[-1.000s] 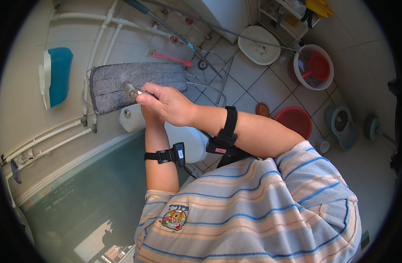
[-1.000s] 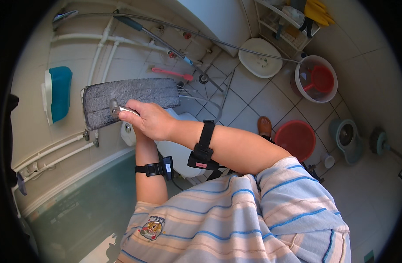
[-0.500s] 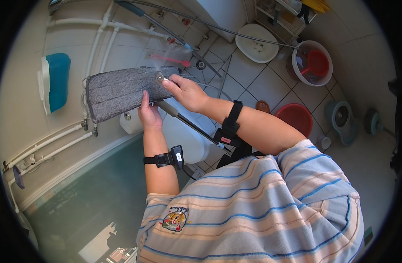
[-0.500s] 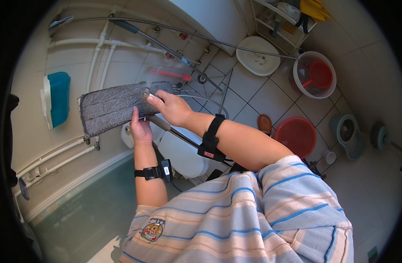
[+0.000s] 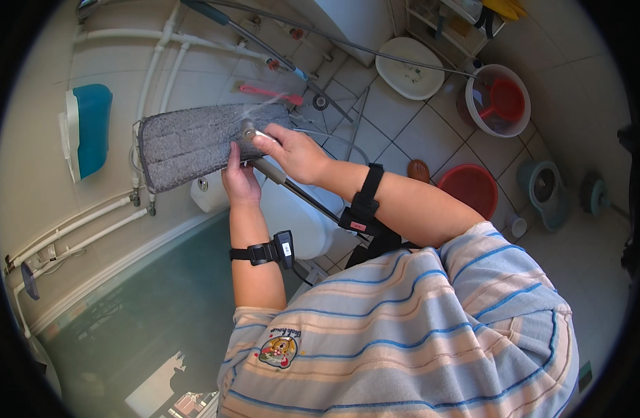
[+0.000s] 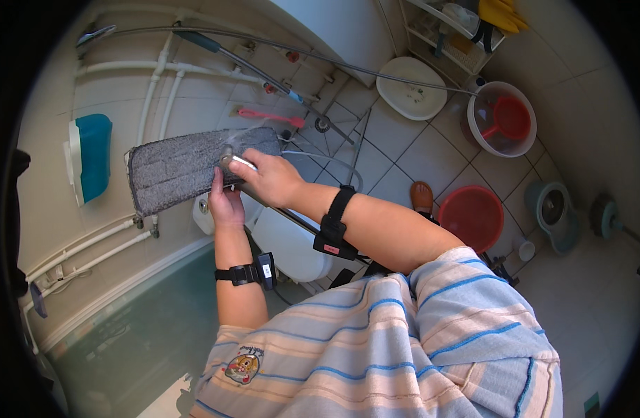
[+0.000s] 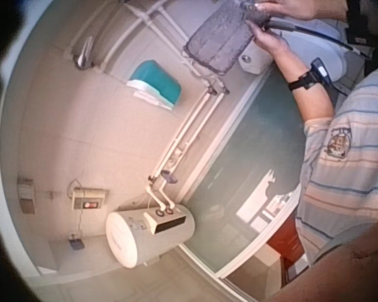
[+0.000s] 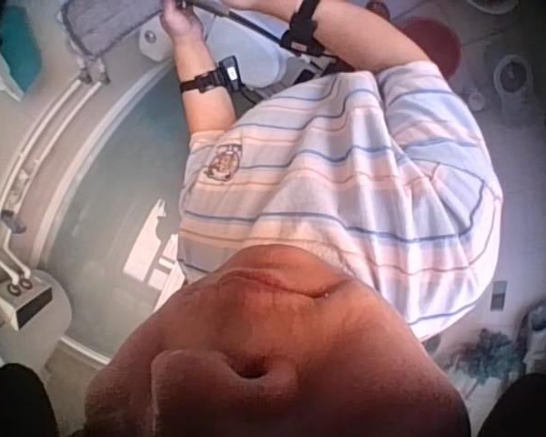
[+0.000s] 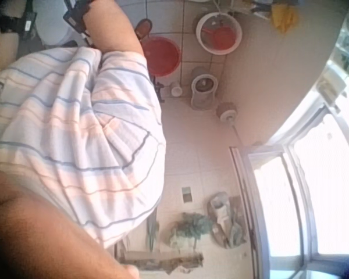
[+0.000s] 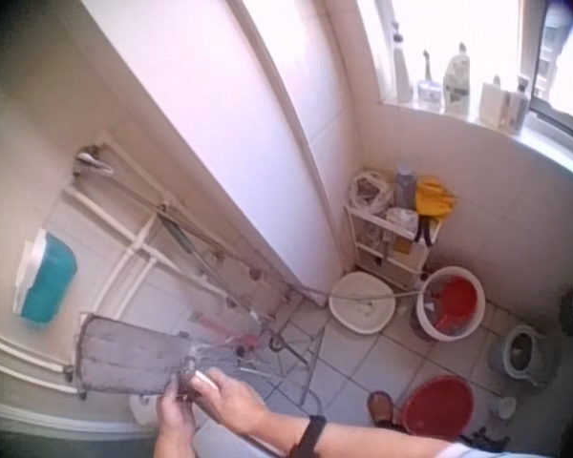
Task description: The person mops the tiled floor in a living area and bathroom using a flat mop. They then rinse the mop head under a shower head and wring it out over a bucket.
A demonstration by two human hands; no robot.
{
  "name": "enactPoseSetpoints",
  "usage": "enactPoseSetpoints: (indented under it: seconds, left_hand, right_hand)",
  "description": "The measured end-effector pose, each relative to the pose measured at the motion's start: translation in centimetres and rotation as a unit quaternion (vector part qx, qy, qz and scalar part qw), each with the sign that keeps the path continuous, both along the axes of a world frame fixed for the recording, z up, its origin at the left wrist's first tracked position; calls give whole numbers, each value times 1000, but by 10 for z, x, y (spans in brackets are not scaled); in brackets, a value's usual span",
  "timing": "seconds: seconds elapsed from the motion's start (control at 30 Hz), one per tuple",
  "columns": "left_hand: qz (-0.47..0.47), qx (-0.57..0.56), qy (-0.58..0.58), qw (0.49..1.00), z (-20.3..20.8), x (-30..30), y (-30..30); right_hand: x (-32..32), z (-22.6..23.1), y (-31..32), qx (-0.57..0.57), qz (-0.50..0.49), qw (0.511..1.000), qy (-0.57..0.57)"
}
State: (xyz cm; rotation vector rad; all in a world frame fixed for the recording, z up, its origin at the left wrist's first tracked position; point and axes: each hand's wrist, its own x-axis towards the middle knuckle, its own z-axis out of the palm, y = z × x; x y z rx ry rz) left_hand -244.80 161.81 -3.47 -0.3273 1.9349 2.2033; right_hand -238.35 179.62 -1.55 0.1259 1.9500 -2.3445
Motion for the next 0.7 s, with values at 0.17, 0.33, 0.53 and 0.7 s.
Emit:
enactPoseSetpoints:
  seconds: [0.17,0.33,0.53,0.7]
  left_hand:
    - [-6,2,3,1000,11,2,13]
    - [-2,-3,7,1000,3,1,9]
    - [-153,98,-25,983,-31,-14,-43]
    - [-160,151,-35,975,-31,-19,-46]
  right_hand:
    - [-1,-12,1,-33,30,997,59]
    - [-6,4,-1,-3,-106,993,-52]
    - [0,36,-15,-122,52,987,87]
    - [25,15,-21,-90,34,985,142]
